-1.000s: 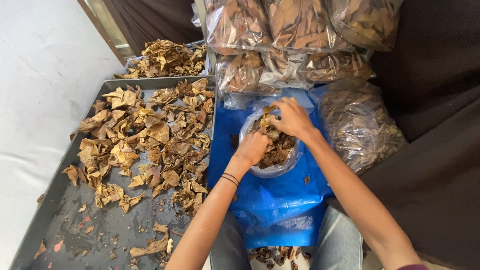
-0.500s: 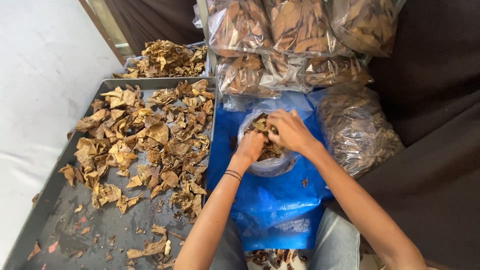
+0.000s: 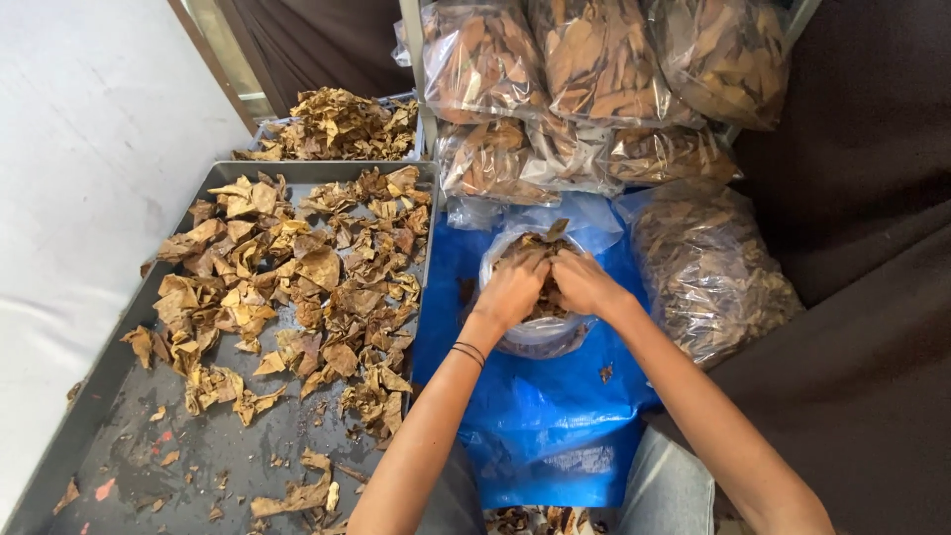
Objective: Stuffing dried leaves from metal trays into clear plastic pouches for packaging.
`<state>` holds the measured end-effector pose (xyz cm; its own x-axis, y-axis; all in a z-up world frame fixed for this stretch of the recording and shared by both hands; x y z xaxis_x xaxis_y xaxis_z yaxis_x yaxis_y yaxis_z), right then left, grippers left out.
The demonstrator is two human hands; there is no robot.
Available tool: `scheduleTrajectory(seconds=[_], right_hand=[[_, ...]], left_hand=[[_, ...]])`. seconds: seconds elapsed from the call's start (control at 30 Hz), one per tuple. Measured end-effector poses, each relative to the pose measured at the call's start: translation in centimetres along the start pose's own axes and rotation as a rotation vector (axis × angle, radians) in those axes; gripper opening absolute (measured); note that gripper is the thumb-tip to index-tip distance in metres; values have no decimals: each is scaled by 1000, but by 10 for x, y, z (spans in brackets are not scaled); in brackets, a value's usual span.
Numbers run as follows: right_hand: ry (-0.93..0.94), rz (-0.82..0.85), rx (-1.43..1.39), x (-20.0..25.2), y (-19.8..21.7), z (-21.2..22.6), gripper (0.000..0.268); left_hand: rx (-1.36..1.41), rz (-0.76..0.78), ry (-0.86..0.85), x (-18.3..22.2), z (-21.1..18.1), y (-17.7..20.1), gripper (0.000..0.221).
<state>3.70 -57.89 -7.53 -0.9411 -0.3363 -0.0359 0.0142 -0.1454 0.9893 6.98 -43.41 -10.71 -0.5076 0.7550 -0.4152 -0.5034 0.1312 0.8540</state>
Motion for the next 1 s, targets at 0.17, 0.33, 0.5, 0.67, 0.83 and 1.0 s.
scheduleTrajectory(seconds=[0.17,0.33,0.5,0.67,0.83,1.0], right_hand=[[34,-9,-271,31,40,17,23],[-42,-81,-462,31,46,10,21],[-99,-71,-416,31,65,32,31],[28,-11,-310,14,21,26,36],[-68,94,-384,17,22,35,31],[-200,146,-416,23,22,30,35]], left_hand=[[178,297,41,7,5,-22,33],[222,382,73,10,7,-45,38],[301,575,135,-1,8,-77,36],[310,680,169,0,11,-123,47],[371,796,180,9,5,-70,52],[358,820,26,2,0,-76,40]])
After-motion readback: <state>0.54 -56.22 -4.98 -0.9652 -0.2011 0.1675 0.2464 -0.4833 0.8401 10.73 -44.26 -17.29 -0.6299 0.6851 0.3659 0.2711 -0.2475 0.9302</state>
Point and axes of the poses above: each hand's wrist, its own x-axis away from the middle knuckle, its own y-axis out of the back of the hand, z = x × y, the point moved 2 cm from there along -x, towards the middle knuckle, and after that the axes turned 8 degrees about -x, right-handed, at the moved point
